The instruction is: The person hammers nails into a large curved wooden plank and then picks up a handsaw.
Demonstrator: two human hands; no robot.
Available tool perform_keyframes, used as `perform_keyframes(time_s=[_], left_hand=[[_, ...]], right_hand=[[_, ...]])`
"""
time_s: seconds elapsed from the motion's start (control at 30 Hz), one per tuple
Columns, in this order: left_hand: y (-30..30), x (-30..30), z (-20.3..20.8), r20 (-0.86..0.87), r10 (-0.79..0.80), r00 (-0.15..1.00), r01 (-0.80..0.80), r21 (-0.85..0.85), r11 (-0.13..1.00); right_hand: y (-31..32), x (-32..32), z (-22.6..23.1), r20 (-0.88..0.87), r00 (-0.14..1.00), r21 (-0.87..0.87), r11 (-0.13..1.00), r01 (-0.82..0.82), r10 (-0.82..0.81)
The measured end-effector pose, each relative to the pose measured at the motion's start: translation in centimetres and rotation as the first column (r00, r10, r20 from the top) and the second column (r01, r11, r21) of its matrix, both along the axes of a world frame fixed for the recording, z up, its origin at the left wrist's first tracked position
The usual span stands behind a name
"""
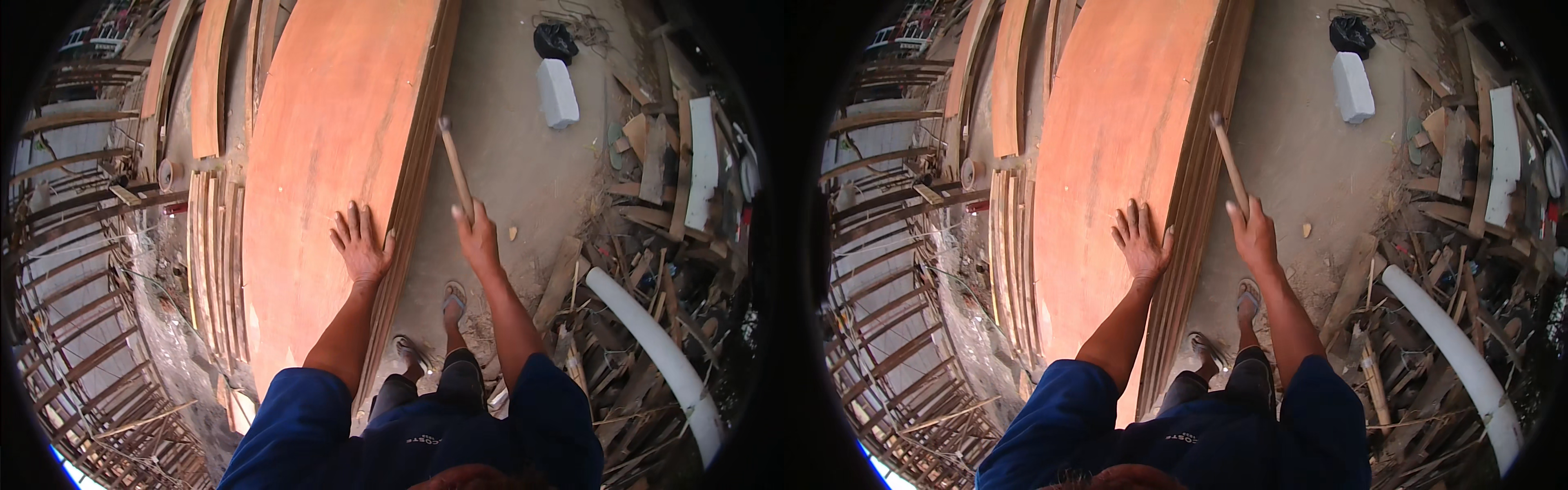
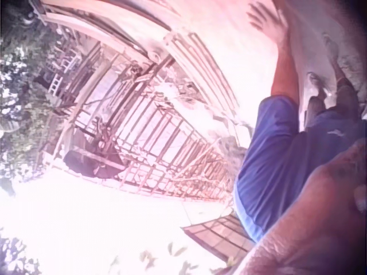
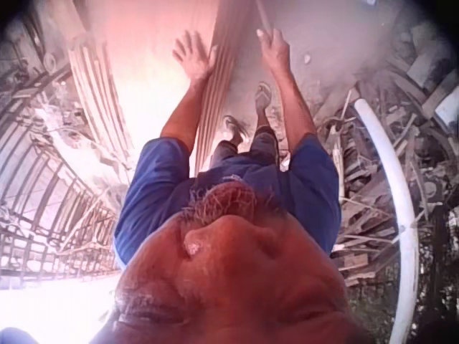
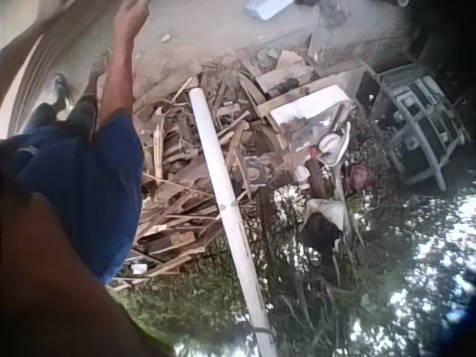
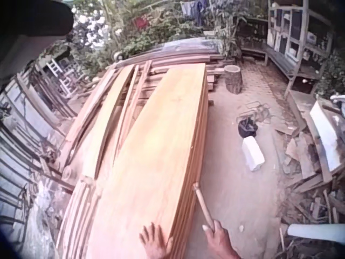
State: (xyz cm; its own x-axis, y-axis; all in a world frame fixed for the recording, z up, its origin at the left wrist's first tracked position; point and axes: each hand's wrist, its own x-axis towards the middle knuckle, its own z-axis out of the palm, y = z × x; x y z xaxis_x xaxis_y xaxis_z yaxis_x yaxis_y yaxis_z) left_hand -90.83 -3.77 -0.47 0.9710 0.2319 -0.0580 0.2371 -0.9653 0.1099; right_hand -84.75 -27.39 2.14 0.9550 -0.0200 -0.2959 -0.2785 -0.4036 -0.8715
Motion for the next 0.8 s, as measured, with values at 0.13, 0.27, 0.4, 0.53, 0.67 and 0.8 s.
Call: perform_keyframes(time_s=[0.13, 0.27, 0.4, 0.53, 0.67, 0.8], left_hand=[[0.1, 0.0, -0.2, -0.038, 0.018, 0.999, -0.019, -0.021, 1.0], [-0.1, 0.5, 0.6, -0.043, -0.002, 0.999, 0.001, -0.038, 0.999], [0.2, 0.6, 0.5, -0.043, 0.014, 0.999, -0.017, -0.083, 0.996], [0.3, 0.3, 0.6, -0.043, 0.031, 0.999, -0.034, -0.084, 0.996], [0.2, 0.6, 1.0, -0.036, 0.024, 0.999, -0.028, -0.093, 0.995], [0.4, 1.1, 0.7, -0.032, 0.024, 0.999, -0.027, -0.103, 0.994]], right_hand=[[2.1, 7.9, 6.0, 0.242, 0.97, -0.008, 1.0, -0.024, 0.025], [3.4, 10.5, 6.1, 0.417, 0.906, -0.12, 0.993, -0.014, 0.064], [3.0, 12.3, 2.4, -0.015, 0.994, -0.417, 0.903, -0.103, 0.106], [3.4, 11.7, 8.4, 0.141, 0.99, -0.225, 0.974, 0.036, -0.004], [2.9, 11.3, 5.4, 0.358, 0.93, -0.215, 0.977, -0.009, 0.087], [3.1, 12.7, 2.4, -0.036, 0.979, -0.449, 0.872, -0.196, 0.202]])
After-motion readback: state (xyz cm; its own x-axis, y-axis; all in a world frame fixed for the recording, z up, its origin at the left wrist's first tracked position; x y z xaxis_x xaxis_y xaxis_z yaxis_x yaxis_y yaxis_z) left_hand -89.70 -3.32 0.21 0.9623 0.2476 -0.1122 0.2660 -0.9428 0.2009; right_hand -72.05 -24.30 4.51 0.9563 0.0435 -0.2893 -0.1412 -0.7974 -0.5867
